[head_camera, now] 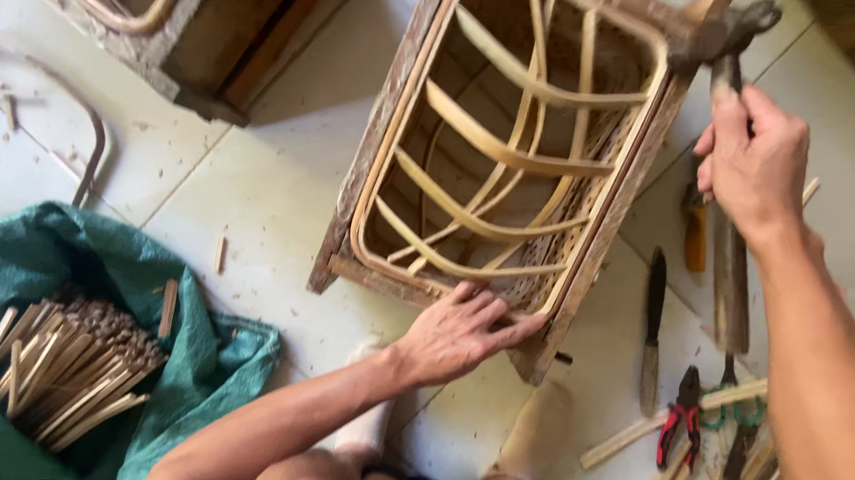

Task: The person assembles a rectangular woven basket by inserting curved bamboo strips into a wooden mold. They use a hammer to tap the strips into place, apply glue along the edges, and adjust the strips with pliers. The person works on multiple baskets, moving them between molds.

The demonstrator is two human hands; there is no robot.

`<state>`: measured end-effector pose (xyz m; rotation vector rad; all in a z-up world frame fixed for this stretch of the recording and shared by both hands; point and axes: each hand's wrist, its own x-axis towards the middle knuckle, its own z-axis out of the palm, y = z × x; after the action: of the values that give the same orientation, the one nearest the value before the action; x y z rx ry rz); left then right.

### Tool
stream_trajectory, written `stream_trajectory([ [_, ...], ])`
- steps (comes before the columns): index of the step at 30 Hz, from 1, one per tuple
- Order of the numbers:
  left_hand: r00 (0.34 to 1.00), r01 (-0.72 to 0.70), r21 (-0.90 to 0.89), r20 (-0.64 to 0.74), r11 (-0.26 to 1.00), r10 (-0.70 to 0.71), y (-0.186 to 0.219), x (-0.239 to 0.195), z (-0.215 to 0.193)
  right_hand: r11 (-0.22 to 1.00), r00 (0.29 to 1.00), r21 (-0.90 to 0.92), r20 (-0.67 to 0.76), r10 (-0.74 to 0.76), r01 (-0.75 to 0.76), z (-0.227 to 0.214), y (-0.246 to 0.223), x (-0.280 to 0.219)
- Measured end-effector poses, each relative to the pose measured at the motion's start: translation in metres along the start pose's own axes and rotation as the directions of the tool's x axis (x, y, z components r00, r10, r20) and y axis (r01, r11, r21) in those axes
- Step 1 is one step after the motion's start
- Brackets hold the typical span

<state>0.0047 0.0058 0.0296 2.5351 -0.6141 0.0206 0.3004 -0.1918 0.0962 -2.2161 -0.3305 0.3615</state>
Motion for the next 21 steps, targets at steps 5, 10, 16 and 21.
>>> stream_trajectory([
  [5,0.998,-0.027,0.044,-0.058,0.999,0.03,-0.001,-0.004,0.003,0.999,1.0,0.038,0.001,-0.028,0.028,0.002,0.002,-0.008],
  [10,0.993,-0.023,0.029,-0.114,0.999,0.027,-0.003,-0.005,0.007,1.0,0.999,0.006,-0.03,0.031,-0.031,0.003,0.01,-0.039],
  [16,0.999,-0.025,0.101,-0.017,0.995,0.027,-0.008,-0.007,0.014,0.988,0.994,-0.116,-0.059,0.09,-0.097,0.008,0.03,-0.143],
  [21,0.972,0.031,0.099,-0.235,0.995,-0.007,-0.023,-0.046,-0.001,0.997,1.0,-0.079,0.027,-0.006,0.008,0.02,0.047,-0.239],
])
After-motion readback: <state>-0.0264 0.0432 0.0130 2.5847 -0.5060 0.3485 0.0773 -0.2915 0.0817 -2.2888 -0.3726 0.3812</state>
